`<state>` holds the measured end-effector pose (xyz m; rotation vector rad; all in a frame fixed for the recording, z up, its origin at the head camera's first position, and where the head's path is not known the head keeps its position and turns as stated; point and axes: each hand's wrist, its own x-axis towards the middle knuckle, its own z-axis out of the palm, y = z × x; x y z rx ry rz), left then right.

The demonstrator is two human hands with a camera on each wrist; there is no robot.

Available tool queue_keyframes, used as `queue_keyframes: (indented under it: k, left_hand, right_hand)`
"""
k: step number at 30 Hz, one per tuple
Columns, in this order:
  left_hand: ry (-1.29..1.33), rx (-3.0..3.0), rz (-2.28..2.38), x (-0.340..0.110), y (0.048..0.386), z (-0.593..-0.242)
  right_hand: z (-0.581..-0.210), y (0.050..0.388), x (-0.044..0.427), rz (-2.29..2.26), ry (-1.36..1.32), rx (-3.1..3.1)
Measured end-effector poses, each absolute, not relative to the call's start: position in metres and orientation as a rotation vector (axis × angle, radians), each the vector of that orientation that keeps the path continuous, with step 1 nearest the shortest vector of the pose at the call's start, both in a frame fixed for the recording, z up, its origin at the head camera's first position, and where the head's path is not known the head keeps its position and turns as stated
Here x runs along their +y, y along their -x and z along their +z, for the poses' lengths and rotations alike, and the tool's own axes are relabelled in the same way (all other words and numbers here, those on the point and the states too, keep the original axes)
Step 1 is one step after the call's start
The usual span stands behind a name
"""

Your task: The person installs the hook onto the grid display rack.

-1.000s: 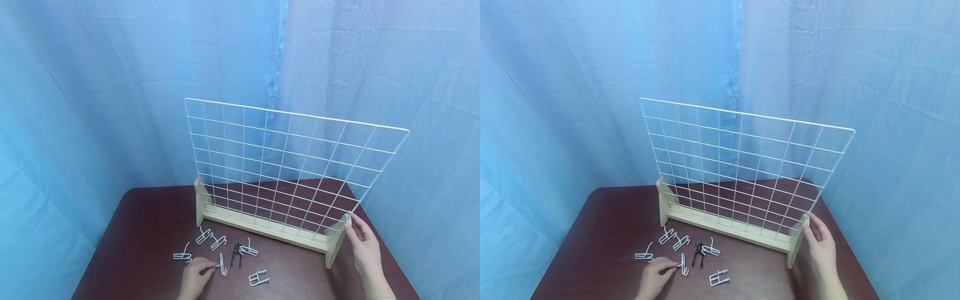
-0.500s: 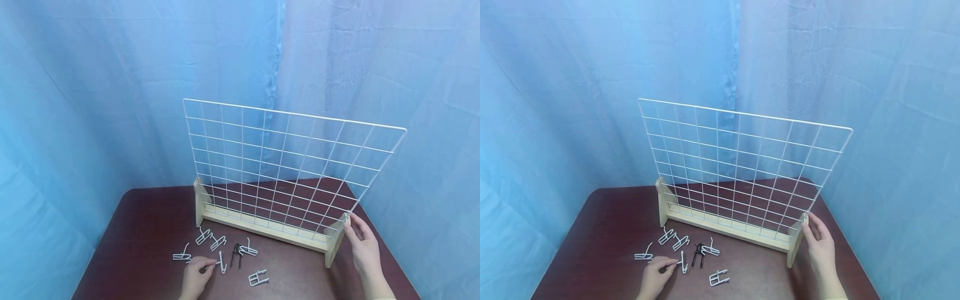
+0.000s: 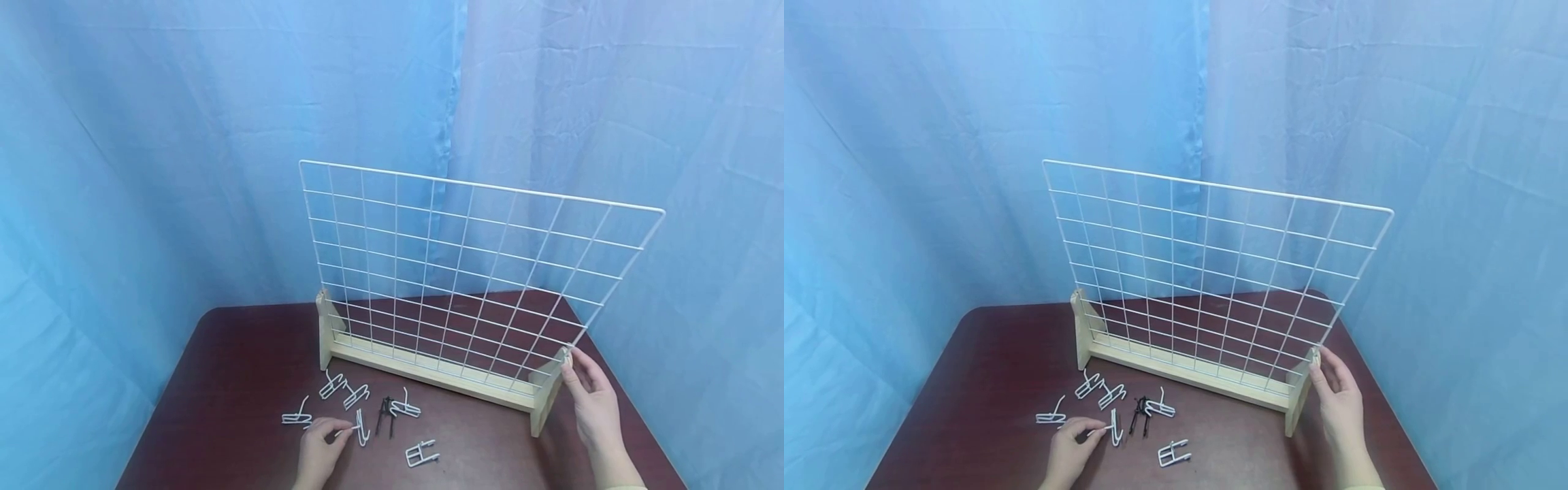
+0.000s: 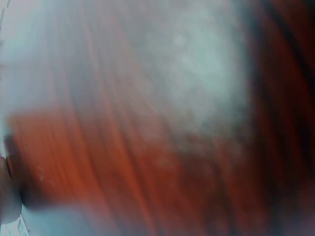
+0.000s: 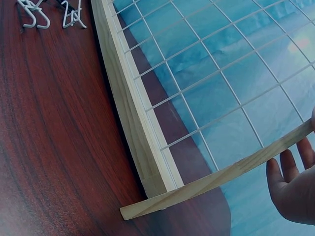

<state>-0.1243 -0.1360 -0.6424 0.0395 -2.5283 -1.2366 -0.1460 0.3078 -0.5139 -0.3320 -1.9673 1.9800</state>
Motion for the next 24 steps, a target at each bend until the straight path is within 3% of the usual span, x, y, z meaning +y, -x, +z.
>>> queue_keyframes:
  k: [11, 24]
  left_hand:
    - [-0.173, -2.438, -1.33, -0.133, 0.126, -0.638]
    - [-0.208, -2.226, -1.413, -0.13, 0.135, -0.603]
  right_hand:
    - [-0.515, 0.148, 0.309, 2.009, 0.339, -1.931]
    - [-0.515, 0.147, 0.307, 2.028, 0.307, -1.881]
